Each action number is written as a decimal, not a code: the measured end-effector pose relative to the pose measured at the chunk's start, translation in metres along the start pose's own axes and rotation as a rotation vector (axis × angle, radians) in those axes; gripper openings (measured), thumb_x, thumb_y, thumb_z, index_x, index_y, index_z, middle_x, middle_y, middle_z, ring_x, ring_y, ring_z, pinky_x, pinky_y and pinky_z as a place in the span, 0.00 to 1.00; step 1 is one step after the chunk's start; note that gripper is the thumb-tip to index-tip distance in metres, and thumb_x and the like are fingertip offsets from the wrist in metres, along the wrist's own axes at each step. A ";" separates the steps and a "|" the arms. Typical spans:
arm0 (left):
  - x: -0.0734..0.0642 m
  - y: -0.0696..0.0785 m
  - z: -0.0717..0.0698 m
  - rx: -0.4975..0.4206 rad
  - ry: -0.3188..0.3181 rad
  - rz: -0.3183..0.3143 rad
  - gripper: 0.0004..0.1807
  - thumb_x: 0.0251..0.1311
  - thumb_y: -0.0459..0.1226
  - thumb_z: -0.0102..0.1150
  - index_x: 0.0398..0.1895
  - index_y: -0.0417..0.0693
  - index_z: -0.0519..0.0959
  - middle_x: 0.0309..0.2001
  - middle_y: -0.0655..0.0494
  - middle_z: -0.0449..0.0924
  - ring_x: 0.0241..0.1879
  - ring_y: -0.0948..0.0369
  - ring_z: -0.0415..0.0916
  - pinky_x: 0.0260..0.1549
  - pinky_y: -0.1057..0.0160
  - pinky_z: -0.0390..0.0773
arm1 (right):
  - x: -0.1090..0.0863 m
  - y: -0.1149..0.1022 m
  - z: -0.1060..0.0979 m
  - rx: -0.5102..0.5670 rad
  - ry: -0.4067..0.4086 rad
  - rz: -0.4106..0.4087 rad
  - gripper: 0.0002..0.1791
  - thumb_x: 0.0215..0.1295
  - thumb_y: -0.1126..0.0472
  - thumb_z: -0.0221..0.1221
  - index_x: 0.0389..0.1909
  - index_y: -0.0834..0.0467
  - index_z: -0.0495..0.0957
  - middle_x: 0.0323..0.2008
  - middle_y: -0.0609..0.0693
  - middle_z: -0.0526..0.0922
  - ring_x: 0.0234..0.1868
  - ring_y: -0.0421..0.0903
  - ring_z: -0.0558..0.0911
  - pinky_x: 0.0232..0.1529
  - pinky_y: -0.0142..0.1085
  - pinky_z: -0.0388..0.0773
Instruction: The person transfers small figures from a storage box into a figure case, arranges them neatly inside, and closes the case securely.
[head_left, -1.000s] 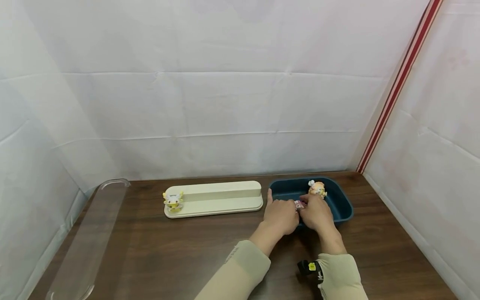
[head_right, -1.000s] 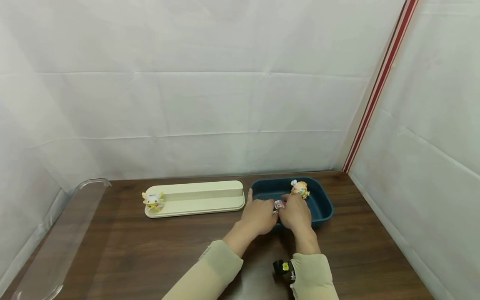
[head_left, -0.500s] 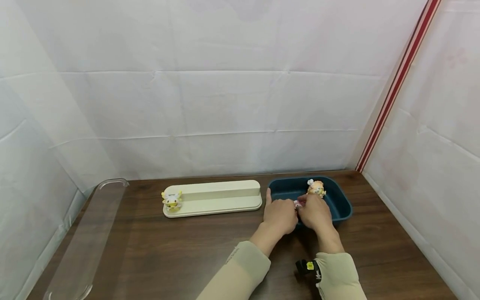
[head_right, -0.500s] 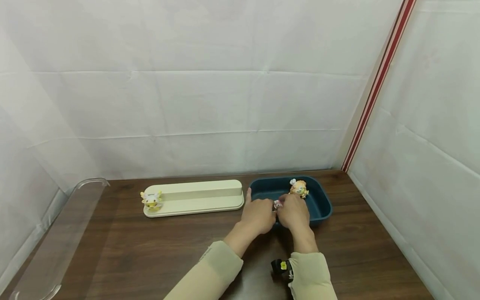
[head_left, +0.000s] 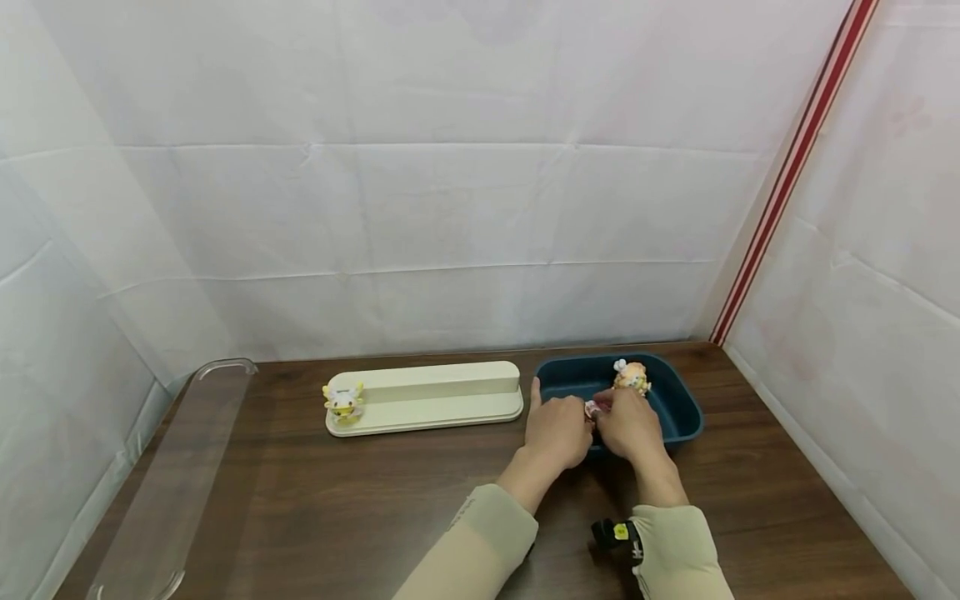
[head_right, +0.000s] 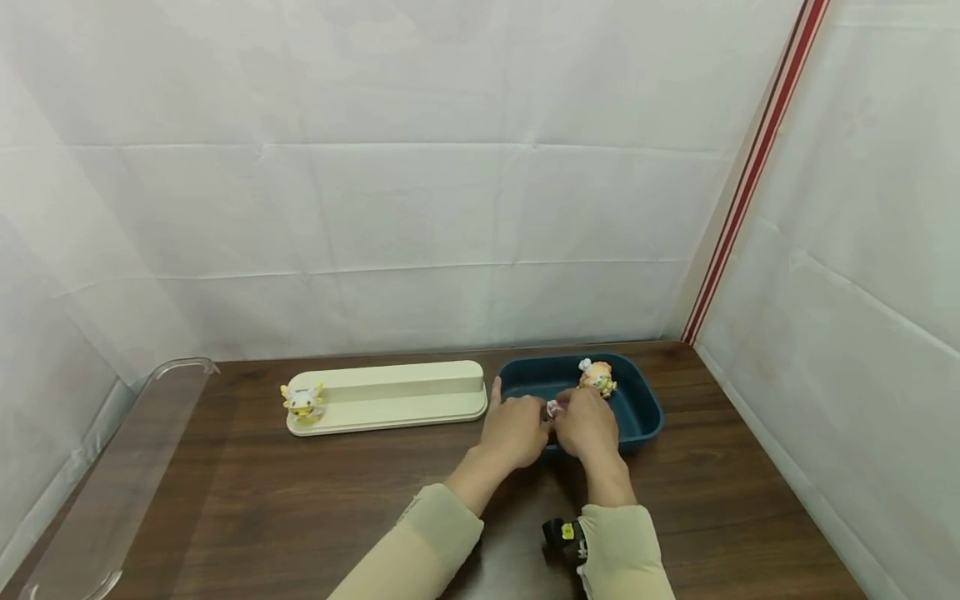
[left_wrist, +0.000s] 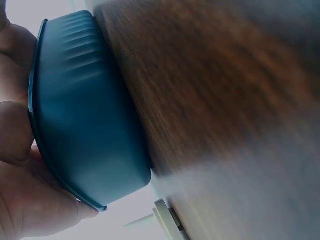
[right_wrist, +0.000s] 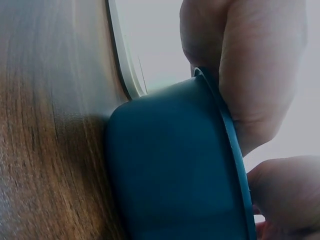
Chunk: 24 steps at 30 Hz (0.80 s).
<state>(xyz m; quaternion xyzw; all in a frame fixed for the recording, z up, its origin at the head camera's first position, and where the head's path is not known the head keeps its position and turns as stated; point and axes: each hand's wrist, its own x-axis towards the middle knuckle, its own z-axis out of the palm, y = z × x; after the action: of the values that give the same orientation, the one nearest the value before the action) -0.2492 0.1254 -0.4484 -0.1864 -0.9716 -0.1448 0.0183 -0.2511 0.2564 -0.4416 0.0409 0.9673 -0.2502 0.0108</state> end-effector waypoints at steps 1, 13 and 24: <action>0.000 -0.001 0.000 -0.008 0.006 -0.003 0.09 0.71 0.46 0.61 0.35 0.55 0.85 0.30 0.61 0.85 0.42 0.60 0.87 0.80 0.40 0.48 | 0.000 0.000 0.000 0.002 0.005 -0.013 0.17 0.74 0.60 0.58 0.58 0.62 0.84 0.56 0.61 0.86 0.56 0.60 0.83 0.55 0.57 0.79; -0.001 -0.003 -0.006 -0.082 0.042 -0.005 0.13 0.70 0.47 0.63 0.52 0.54 0.85 0.44 0.59 0.90 0.51 0.59 0.87 0.80 0.40 0.49 | -0.001 -0.005 -0.008 0.106 0.078 -0.063 0.16 0.72 0.64 0.59 0.56 0.60 0.86 0.60 0.65 0.82 0.50 0.59 0.82 0.42 0.50 0.78; 0.001 -0.013 -0.007 -0.184 0.155 0.022 0.23 0.67 0.46 0.68 0.64 0.55 0.81 0.33 0.66 0.89 0.45 0.63 0.87 0.79 0.39 0.52 | -0.005 -0.007 -0.016 0.214 0.219 -0.098 0.17 0.72 0.70 0.55 0.56 0.59 0.86 0.54 0.63 0.85 0.41 0.55 0.81 0.30 0.37 0.74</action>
<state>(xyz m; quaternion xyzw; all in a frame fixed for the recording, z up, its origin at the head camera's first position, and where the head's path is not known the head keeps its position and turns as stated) -0.2550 0.1124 -0.4456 -0.1862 -0.9478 -0.2470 0.0778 -0.2470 0.2580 -0.4239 0.0217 0.9314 -0.3459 -0.1112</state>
